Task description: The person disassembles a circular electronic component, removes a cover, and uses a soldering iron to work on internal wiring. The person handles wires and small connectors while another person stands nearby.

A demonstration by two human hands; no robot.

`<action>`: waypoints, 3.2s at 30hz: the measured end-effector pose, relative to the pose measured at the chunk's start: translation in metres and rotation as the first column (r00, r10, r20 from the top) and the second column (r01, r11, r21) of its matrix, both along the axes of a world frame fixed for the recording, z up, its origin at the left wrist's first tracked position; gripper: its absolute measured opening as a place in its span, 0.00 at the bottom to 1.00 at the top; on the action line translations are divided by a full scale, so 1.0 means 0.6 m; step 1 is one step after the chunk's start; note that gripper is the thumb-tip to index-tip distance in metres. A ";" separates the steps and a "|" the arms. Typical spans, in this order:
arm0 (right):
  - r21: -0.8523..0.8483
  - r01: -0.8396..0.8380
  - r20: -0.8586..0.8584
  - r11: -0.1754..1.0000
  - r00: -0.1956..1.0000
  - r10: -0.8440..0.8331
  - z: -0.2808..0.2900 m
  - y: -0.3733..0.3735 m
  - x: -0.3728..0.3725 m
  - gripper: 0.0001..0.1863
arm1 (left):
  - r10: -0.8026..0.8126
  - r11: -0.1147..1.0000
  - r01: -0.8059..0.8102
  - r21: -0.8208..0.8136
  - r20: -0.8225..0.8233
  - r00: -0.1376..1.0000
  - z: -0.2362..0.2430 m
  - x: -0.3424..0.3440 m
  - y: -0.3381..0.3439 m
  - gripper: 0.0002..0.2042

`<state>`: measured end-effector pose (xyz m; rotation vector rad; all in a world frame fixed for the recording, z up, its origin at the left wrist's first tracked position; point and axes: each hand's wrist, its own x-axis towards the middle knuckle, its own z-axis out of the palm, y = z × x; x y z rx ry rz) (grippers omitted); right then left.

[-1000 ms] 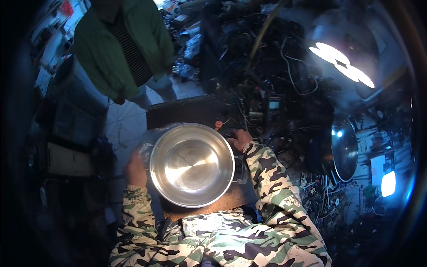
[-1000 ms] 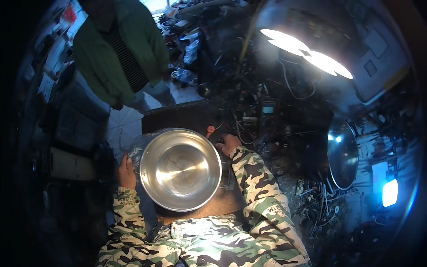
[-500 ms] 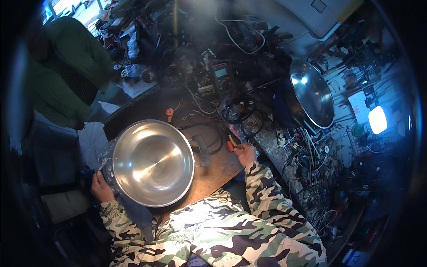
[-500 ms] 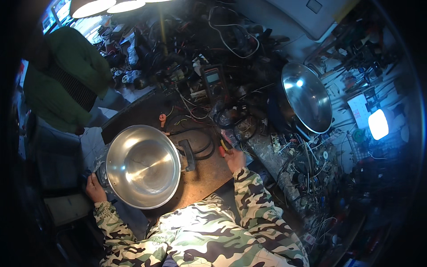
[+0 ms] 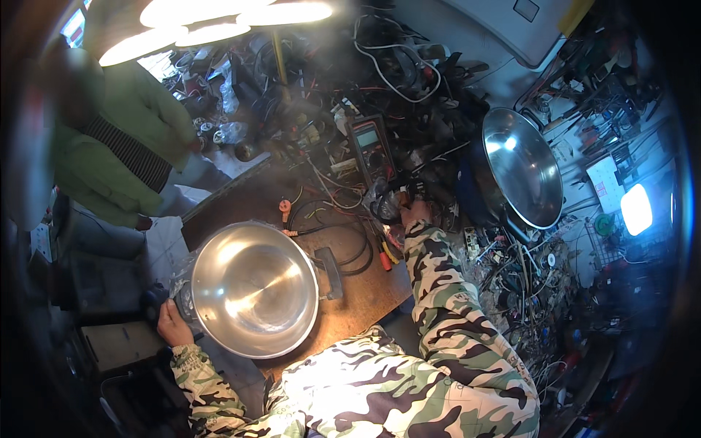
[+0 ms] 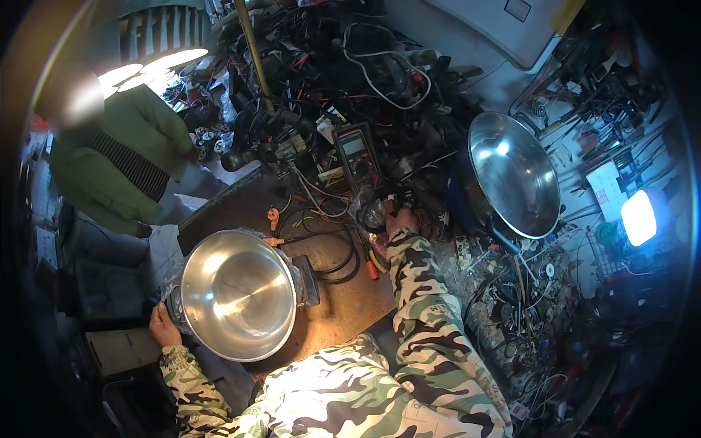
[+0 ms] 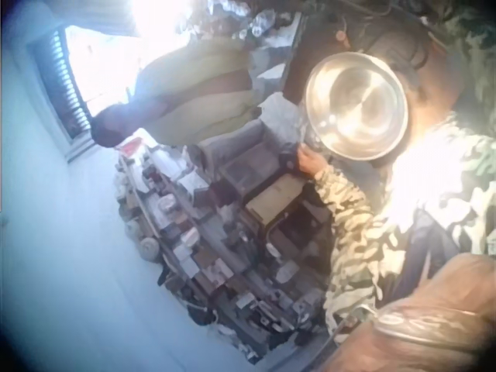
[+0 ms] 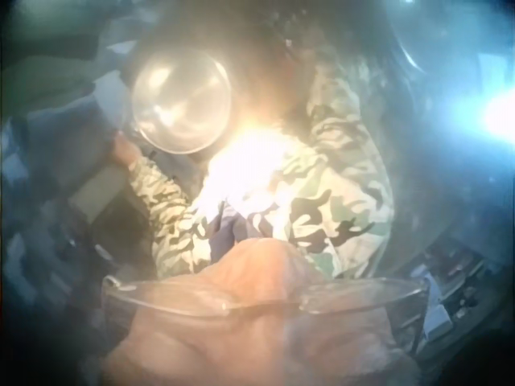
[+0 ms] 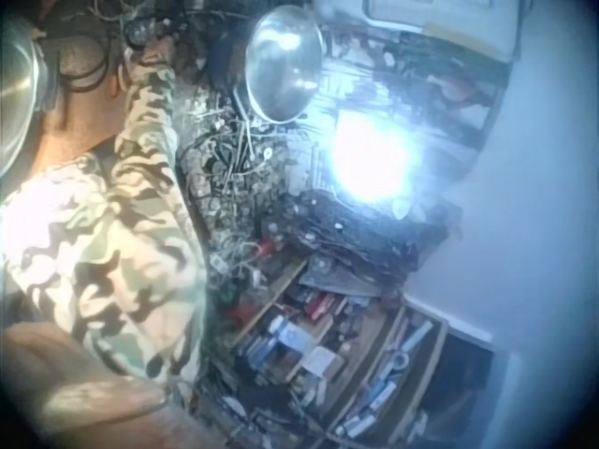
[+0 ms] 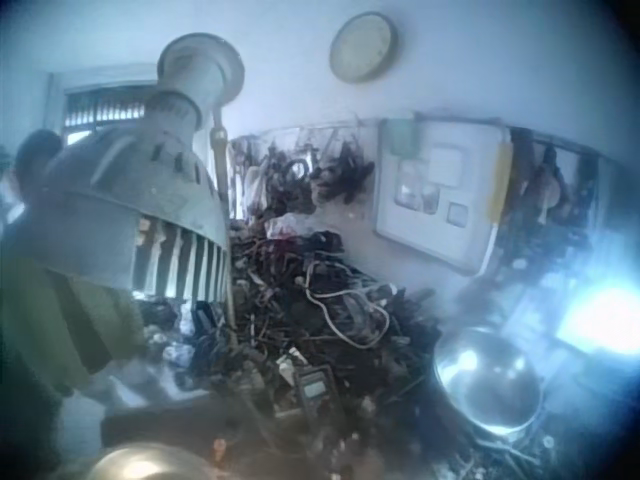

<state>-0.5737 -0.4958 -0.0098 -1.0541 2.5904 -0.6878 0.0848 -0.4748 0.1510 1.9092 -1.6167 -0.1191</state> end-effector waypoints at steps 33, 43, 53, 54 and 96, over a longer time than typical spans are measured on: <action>-0.367 -0.339 -0.328 0.866 0.919 0.220 0.236 0.024 0.007 0.14 | 0.087 0.989 -0.110 -0.099 -0.218 0.972 0.034 -0.041 -0.002 0.12; -0.353 -0.245 0.586 0.903 0.694 0.418 0.278 0.120 0.265 0.14 | 0.101 0.986 -0.126 -0.109 -0.212 0.972 0.004 -0.011 -0.008 0.16; -0.212 -0.905 -0.535 0.369 0.423 0.731 0.383 0.177 0.506 0.39 | 0.259 0.955 -0.157 0.253 -0.446 0.857 -0.242 0.113 -0.096 0.20; -0.199 -0.949 -0.490 0.244 0.312 0.814 0.388 0.181 0.534 0.39 | 0.289 0.937 -0.189 0.295 -0.346 0.893 -0.260 0.122 -0.104 0.20; -0.530 -0.250 0.321 0.811 0.826 0.464 0.607 0.183 0.420 0.16 | -0.004 0.953 -0.301 -0.012 -1.000 0.027 -0.152 0.283 -0.023 0.11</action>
